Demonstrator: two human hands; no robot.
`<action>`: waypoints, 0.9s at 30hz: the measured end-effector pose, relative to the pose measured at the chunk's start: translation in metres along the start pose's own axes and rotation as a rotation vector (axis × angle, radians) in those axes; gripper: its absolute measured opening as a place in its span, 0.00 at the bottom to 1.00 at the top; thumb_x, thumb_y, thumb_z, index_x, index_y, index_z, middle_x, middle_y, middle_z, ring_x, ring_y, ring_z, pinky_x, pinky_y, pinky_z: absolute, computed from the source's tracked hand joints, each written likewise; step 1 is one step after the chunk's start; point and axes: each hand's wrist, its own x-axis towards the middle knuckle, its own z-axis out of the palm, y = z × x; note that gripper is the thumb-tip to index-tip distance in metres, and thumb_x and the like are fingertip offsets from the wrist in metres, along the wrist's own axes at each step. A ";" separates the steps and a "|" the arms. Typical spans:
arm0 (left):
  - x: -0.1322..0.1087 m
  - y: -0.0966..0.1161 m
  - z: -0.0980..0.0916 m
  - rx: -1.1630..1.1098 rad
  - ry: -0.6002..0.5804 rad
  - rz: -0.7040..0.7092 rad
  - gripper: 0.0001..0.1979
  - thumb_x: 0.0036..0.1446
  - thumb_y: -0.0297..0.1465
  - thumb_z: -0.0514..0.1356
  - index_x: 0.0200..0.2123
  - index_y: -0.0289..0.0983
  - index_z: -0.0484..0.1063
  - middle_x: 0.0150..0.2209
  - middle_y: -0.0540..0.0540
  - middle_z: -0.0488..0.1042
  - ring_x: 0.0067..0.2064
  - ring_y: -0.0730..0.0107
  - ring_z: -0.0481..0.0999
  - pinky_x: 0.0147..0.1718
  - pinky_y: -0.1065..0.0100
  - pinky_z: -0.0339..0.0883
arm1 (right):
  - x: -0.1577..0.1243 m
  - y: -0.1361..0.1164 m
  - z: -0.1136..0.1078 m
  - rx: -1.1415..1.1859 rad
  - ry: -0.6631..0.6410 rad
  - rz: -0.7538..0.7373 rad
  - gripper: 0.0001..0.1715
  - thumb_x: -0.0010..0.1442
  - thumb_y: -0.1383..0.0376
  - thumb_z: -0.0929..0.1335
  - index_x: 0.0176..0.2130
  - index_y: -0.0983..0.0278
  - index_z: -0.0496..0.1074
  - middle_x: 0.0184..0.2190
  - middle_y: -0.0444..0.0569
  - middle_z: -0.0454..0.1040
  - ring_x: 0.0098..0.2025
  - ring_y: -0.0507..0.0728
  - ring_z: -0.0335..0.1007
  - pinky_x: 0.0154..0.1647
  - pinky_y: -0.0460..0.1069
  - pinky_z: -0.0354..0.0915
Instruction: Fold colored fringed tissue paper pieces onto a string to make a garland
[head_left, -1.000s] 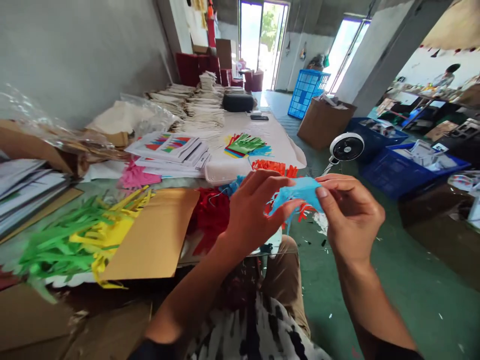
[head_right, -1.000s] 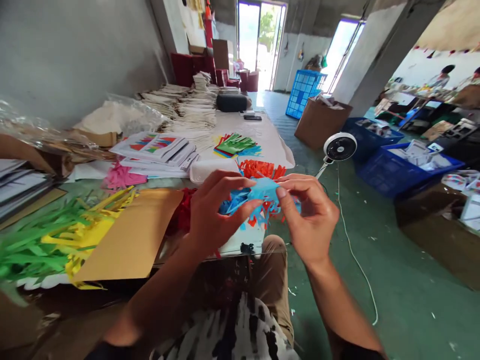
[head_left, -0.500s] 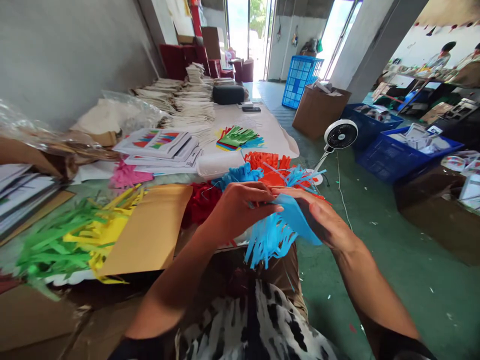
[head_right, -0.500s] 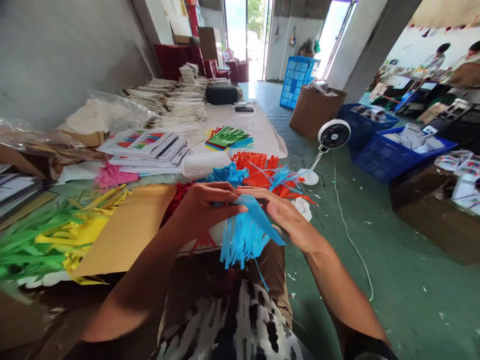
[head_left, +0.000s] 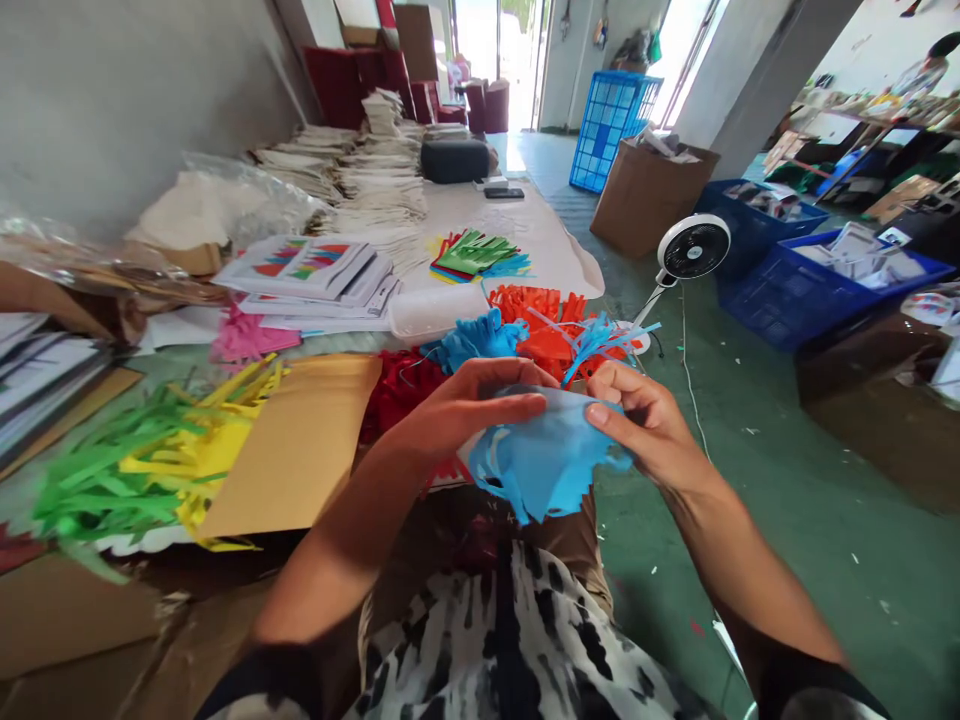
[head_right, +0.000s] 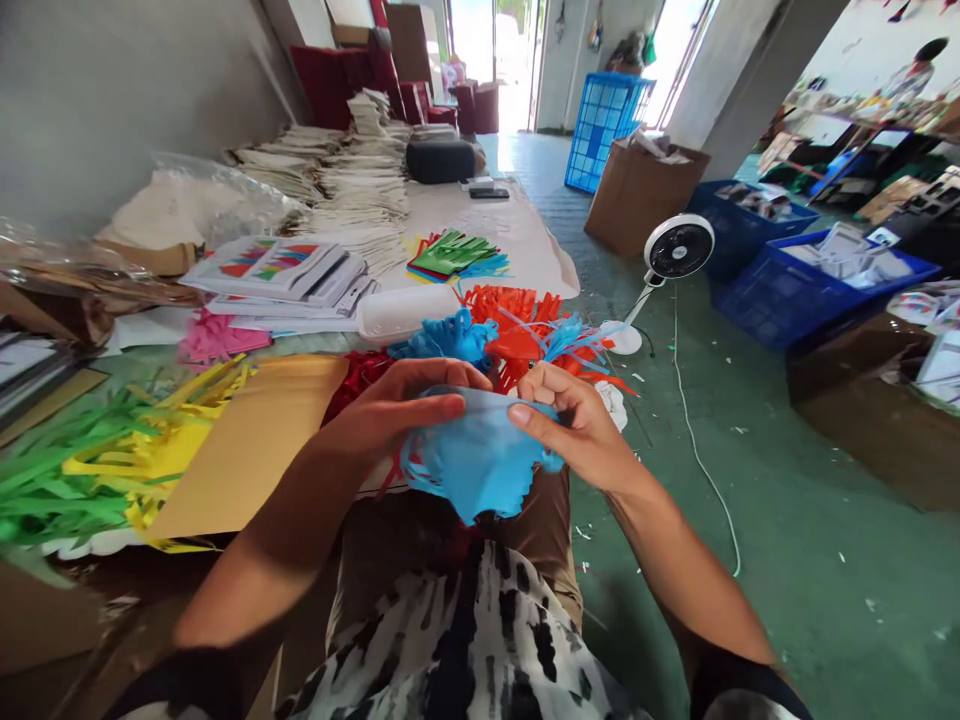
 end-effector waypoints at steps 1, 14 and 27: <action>0.001 -0.007 -0.001 -0.068 0.032 -0.068 0.18 0.55 0.46 0.71 0.38 0.38 0.79 0.36 0.46 0.79 0.32 0.70 0.77 0.29 0.69 0.72 | 0.002 0.002 0.001 -0.033 0.036 0.003 0.15 0.65 0.54 0.74 0.34 0.58 0.69 0.30 0.41 0.65 0.29 0.52 0.61 0.29 0.48 0.61; -0.045 -0.055 -0.062 1.099 0.374 -0.161 0.15 0.58 0.30 0.66 0.49 0.42 0.75 0.43 0.45 0.83 0.44 0.57 0.83 0.43 0.61 0.76 | 0.026 0.093 0.020 -0.617 -0.145 0.054 0.14 0.69 0.56 0.70 0.51 0.60 0.74 0.34 0.43 0.76 0.30 0.55 0.69 0.36 0.49 0.62; -0.056 -0.165 0.038 1.145 0.190 0.283 0.25 0.69 0.25 0.51 0.67 0.28 0.67 0.67 0.32 0.70 0.71 0.50 0.66 0.71 0.47 0.63 | 0.001 0.090 0.025 -0.930 -0.190 -0.078 0.24 0.71 0.54 0.66 0.61 0.60 0.69 0.57 0.59 0.77 0.57 0.69 0.74 0.55 0.62 0.67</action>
